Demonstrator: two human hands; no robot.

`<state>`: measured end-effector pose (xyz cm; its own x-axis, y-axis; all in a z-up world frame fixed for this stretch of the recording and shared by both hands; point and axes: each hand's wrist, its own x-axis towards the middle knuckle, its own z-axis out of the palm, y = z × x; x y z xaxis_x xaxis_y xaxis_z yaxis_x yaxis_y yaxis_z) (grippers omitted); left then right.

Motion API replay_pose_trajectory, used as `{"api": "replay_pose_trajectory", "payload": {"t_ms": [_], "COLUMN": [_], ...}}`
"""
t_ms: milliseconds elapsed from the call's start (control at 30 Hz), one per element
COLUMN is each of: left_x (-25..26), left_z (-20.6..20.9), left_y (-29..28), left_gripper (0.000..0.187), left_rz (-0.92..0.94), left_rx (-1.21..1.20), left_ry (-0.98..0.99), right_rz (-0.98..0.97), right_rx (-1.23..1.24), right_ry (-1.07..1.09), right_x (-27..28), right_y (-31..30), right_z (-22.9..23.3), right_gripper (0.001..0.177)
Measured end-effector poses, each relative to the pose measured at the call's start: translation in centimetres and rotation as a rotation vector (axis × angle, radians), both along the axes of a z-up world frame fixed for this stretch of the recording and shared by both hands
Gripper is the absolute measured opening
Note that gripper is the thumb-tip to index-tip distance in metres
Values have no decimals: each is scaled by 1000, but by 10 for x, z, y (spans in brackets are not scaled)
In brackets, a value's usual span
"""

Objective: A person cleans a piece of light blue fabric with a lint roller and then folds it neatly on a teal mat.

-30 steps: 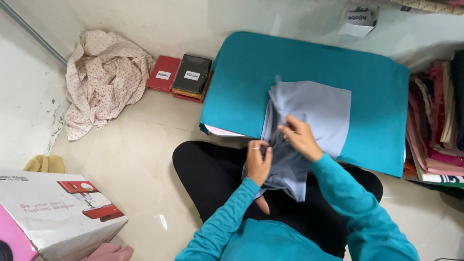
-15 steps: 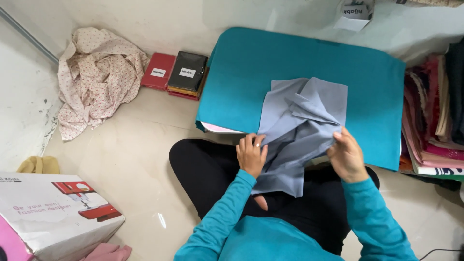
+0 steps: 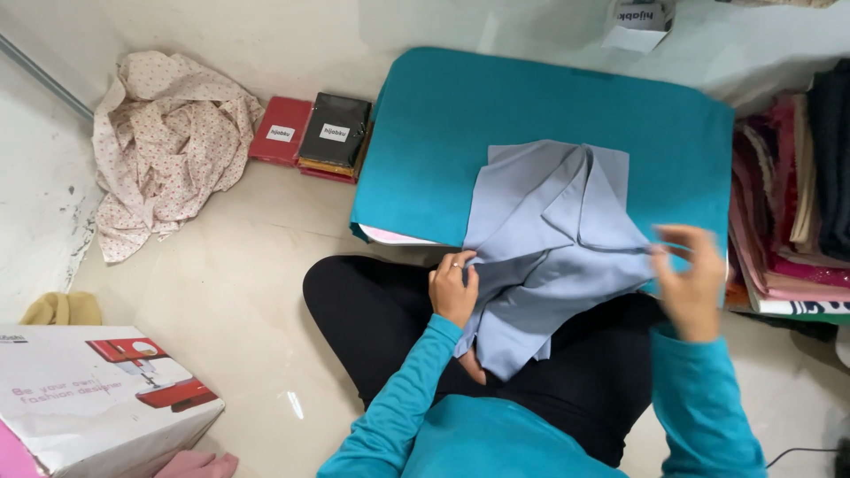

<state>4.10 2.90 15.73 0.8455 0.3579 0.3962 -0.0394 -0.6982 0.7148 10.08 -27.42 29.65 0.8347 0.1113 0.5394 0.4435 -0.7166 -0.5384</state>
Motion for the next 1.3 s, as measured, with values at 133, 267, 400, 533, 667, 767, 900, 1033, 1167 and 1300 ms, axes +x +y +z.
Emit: {"api": "replay_pose_trajectory", "payload": {"t_ms": [133, 267, 400, 533, 667, 767, 900, 1033, 1167, 1300], "left_x": [4, 3, 1, -1, -3, -4, -2, -2, -4, 5], "left_z": [-10, -9, -9, -8, -6, -8, -20, -27, -4, 18], "left_y": [3, 10, 15, 16, 19, 25, 29, 29, 36, 87], "left_gripper": [18, 20, 34, 35, 41, 34, 23, 20, 17, 32], "left_rz": [-104, -112, -217, -169, -136, -204, -232, -254, -146, 193], "left_rx": [-175, -285, -266, -279, -324, -299, -292, -319, -288, 32], "left_ry": [25, 89, 114, 123, 104, 89, 104, 123, 24, -99], "right_rz": [370, 465, 410, 397, 479, 450, 538, 608, 539, 529], "right_rx": [-504, -716, -949, -1190, -1133, -1252, -1181, -597, -489, -553], "right_ry": [18, 58, 340, 325, 396, 459, 457, 373, 370, 428], "right_x": [39, 74, 105, 135, 152, 170, 198, 222, 247, 246], "right_y": [45, 70, 84, 93, 108, 110, 109, 125, 154, 175], "right_z": [-8, -8, -15, -16, -12, -32, -35, -13, -58, -66], "right_gripper": [63, 65, 58, 42, 41, 53, 16, 17, 24, 29]}}
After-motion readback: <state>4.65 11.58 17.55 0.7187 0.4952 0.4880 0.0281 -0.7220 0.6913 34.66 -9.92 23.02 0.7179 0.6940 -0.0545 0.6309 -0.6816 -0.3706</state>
